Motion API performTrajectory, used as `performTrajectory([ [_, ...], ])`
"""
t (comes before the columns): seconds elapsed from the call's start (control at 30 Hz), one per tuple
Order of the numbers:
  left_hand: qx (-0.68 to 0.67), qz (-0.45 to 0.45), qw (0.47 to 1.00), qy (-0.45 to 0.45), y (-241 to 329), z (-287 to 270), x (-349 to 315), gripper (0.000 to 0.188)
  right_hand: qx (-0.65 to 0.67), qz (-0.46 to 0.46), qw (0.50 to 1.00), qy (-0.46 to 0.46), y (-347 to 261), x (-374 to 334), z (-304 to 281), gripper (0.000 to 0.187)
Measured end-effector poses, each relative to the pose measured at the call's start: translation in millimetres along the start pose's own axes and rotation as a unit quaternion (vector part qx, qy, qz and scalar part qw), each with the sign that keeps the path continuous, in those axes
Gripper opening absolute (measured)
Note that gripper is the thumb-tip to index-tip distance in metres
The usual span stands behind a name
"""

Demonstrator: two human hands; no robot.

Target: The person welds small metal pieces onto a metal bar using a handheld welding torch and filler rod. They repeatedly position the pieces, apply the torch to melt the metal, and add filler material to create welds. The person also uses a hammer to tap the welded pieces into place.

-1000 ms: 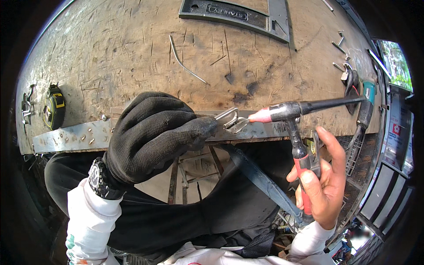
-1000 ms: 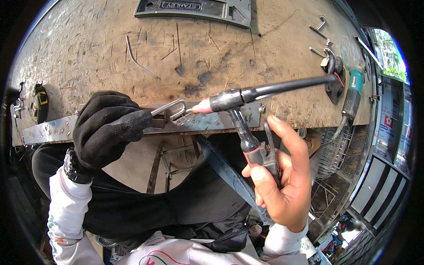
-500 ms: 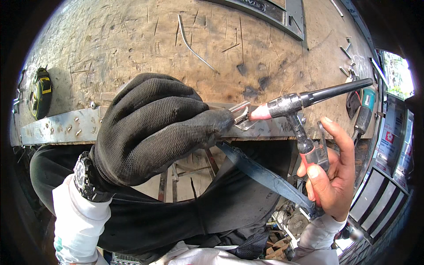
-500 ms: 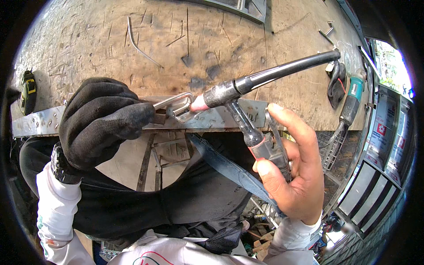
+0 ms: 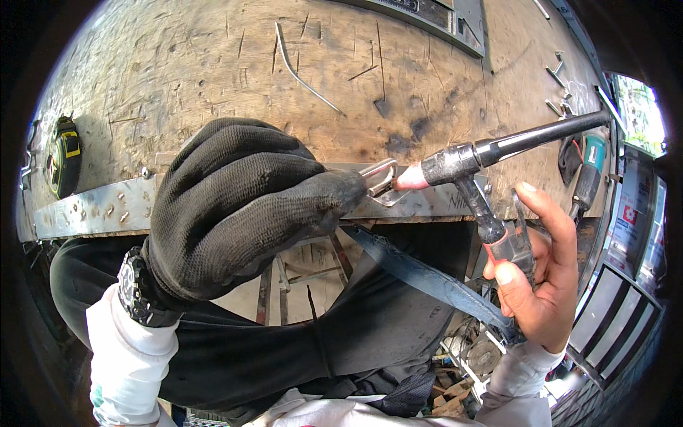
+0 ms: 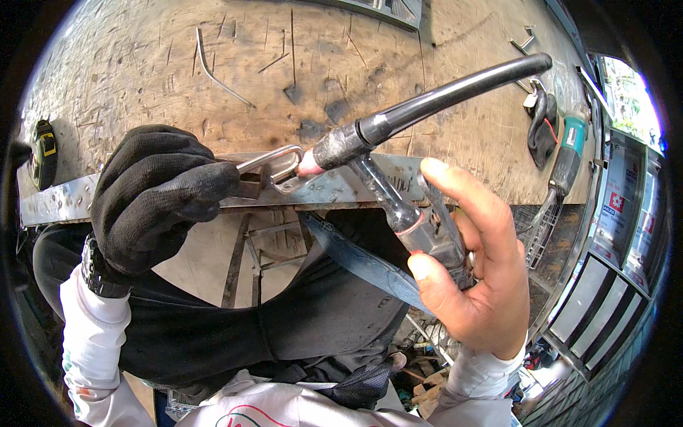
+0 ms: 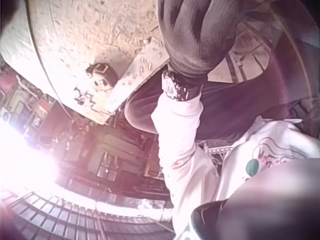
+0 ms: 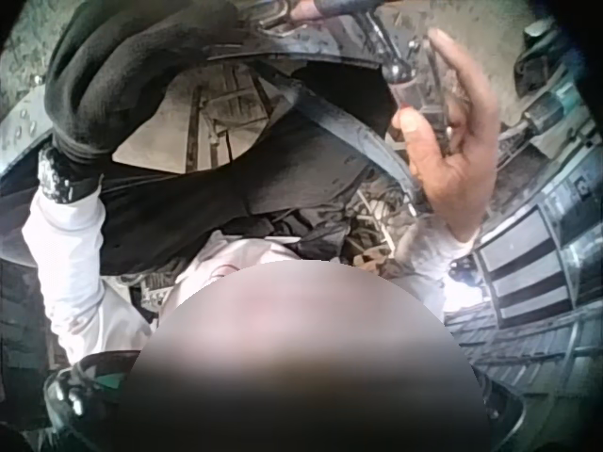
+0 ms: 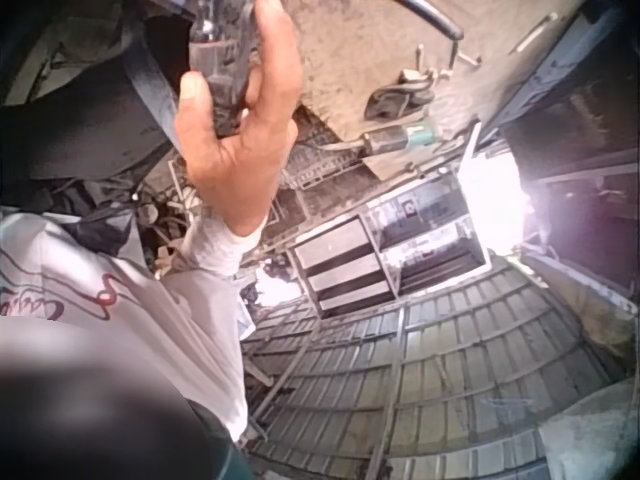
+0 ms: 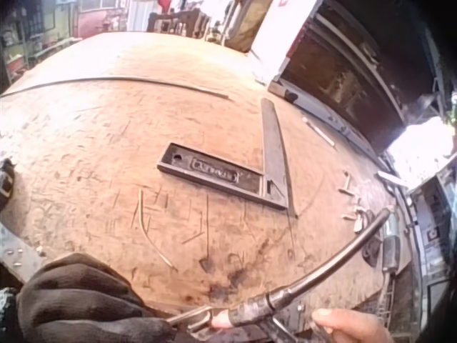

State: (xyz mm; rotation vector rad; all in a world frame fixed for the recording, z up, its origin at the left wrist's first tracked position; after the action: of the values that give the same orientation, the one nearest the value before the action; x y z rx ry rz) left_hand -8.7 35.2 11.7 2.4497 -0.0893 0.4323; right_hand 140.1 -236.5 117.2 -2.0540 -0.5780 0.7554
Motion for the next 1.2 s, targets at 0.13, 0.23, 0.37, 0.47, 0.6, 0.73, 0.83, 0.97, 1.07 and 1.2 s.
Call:
performTrajectory([
  [0.13,-0.026,0.012,0.999,0.036,-5.2,7.3,1.7,0.052,-0.006,-0.007,1.0,-0.007,-0.4,1.3,-2.5,0.068],
  [0.23,-0.009,0.028,1.0,0.011,-4.9,-1.6,-4.8,0.053,-0.015,-0.018,1.0,-0.02,1.6,1.0,-4.6,0.067],
  [0.37,-0.054,-0.083,0.995,0.003,0.4,-0.7,-15.9,0.054,-0.052,-0.137,0.987,-0.061,9.8,6.3,-6.4,0.067],
  [0.47,-0.154,-0.18,0.972,0.003,3.0,5.7,-16.3,0.052,-0.064,-0.204,0.974,-0.077,12.2,8.5,-5.9,0.067],
  [0.6,-0.011,-0.027,0.999,0.016,0.6,2.6,-2.8,0.05,-0.022,-0.077,0.997,-0.007,6.4,1.3,-1.7,0.07],
  [0.73,-0.007,0.013,0.999,0.031,1.2,-2.0,5.4,0.051,-0.037,-0.031,0.998,0.038,1.6,-2.1,1.6,0.071],
  [0.83,-0.003,0.017,1.0,0.024,1.4,-2.1,6.5,0.051,-0.042,-0.051,0.998,0.019,2.4,-0.3,1.5,0.07],
  [0.97,0.006,0.009,1.0,0.015,1.8,-2.0,6.7,0.05,-0.045,-0.075,0.996,-0.011,4.9,0.4,-0.8,0.069],
  [1.07,-0.001,0.004,1.0,0.01,3.2,-3.9,7.7,0.051,-0.031,-0.077,0.997,-0.005,7.2,-1.3,0.0,0.069],
  [1.2,-0.006,0.001,1.0,-0.004,2.8,-6.6,6.8,0.052,-0.031,-0.083,0.996,-0.016,8.7,-1.6,0.8,0.067],
])
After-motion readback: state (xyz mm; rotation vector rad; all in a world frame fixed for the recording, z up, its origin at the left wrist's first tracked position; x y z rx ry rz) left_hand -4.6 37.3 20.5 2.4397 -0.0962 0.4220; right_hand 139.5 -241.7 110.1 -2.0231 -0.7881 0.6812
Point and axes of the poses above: each hand's wrist, its own x-axis towards the middle knuckle, its own z-axis out of the palm, y = z × x, the point moved 1 cm from there along x, towards the middle knuckle, and after that the axes turned 10 degrees about -z, right-handed, at the moved point
